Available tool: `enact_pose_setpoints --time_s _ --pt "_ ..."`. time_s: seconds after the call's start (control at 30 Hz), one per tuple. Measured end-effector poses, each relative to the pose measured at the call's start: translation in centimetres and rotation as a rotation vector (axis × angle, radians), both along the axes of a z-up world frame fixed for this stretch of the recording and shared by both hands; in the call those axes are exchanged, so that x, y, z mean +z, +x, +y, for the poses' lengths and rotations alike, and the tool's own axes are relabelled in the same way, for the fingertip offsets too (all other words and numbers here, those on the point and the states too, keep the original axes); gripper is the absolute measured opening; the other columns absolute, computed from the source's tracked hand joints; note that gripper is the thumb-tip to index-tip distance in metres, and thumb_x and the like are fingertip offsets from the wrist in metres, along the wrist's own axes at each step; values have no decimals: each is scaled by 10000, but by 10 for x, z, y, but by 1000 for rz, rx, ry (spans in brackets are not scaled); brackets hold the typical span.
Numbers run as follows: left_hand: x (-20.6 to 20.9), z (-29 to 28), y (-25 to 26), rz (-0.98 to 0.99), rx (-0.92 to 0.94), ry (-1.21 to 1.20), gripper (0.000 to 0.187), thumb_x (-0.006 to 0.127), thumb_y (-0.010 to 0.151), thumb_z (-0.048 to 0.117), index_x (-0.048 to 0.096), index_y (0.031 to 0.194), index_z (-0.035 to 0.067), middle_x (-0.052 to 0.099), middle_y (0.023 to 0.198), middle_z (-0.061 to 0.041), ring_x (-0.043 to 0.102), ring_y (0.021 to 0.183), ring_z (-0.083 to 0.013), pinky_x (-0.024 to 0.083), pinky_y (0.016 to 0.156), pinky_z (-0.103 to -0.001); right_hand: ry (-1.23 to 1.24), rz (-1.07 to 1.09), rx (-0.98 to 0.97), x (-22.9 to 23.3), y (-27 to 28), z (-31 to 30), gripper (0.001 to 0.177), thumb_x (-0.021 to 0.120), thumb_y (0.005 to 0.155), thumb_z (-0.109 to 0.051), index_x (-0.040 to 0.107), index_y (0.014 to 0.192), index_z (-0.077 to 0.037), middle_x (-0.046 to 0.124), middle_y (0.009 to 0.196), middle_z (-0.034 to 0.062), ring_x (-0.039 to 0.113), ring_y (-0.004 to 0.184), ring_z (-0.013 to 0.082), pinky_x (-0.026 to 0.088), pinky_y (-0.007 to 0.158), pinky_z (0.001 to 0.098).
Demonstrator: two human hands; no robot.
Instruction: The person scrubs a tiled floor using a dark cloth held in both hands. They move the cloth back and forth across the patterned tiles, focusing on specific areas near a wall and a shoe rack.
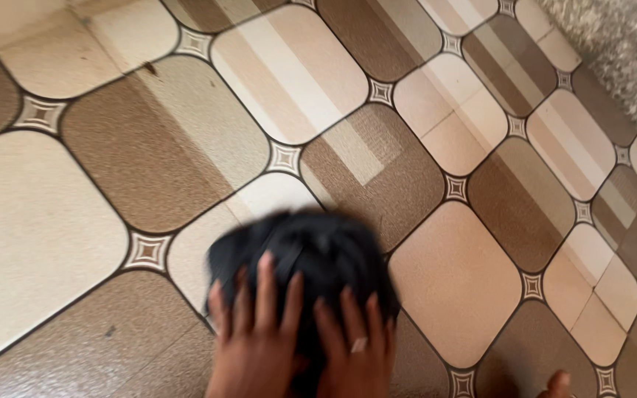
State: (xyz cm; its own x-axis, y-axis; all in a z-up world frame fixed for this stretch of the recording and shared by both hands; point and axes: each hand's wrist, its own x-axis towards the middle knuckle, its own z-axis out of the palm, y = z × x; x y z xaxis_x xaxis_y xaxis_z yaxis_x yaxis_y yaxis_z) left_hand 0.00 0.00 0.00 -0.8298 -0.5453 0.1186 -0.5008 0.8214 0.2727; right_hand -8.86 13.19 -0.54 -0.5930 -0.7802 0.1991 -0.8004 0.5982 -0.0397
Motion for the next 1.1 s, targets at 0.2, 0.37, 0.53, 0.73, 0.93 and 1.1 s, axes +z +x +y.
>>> enact_pose_setpoints --time_s 0.2,0.37,0.53,0.73,0.93,1.1 --pt "-15 4 26 -46 71 -309 678 699 809 427 534 1431 213 351 1582 -241 489 1320 -476 347 1092 -724 81 111 93 3 26 -20 588 555 915 -437 472 1496 -421 450 1512 176 401 1347 524 262 994 753" --pt "33 -49 -64 -303 -10 58 1066 774 687 516 314 1566 126 108 1618 -356 280 1414 -612 205 1083 -793 131 -224 161 30 -65 -70 970 829 696 -180 404 1552 -345 323 1607 195 263 1442 530 230 1088 750" --pt "61 -82 -193 -525 -32 332 1201 796 797 570 56 1614 94 -127 1623 -357 34 1471 -622 44 1103 -785 207 -213 105 32 -201 -104 1141 965 562 -398 372 1537 -406 362 1605 122 303 1449 511 252 1074 731" --pt "43 -18 -276 -340 -170 186 738 564 993 330 221 1599 85 -10 1639 -360 125 1437 -678 46 1038 -855 -19 -172 120 13 -275 -12 1052 769 606 -76 415 1575 -284 435 1554 229 420 1397 519 314 1194 598" --pt "8 70 -238 -22 -246 133 548 482 964 255 454 1482 78 208 1605 -341 270 1405 -627 106 1060 -836 -50 -64 105 2 -216 90 1039 737 593 -89 382 1565 -183 483 1524 197 426 1437 443 273 1215 646" --pt "9 100 -136 -86 -282 59 585 479 875 237 488 1444 101 269 1614 -314 358 1366 -552 174 1064 -770 232 -424 -159 34 -104 114 1086 847 631 -206 324 1575 -330 217 1661 182 191 1447 579 284 1083 721"
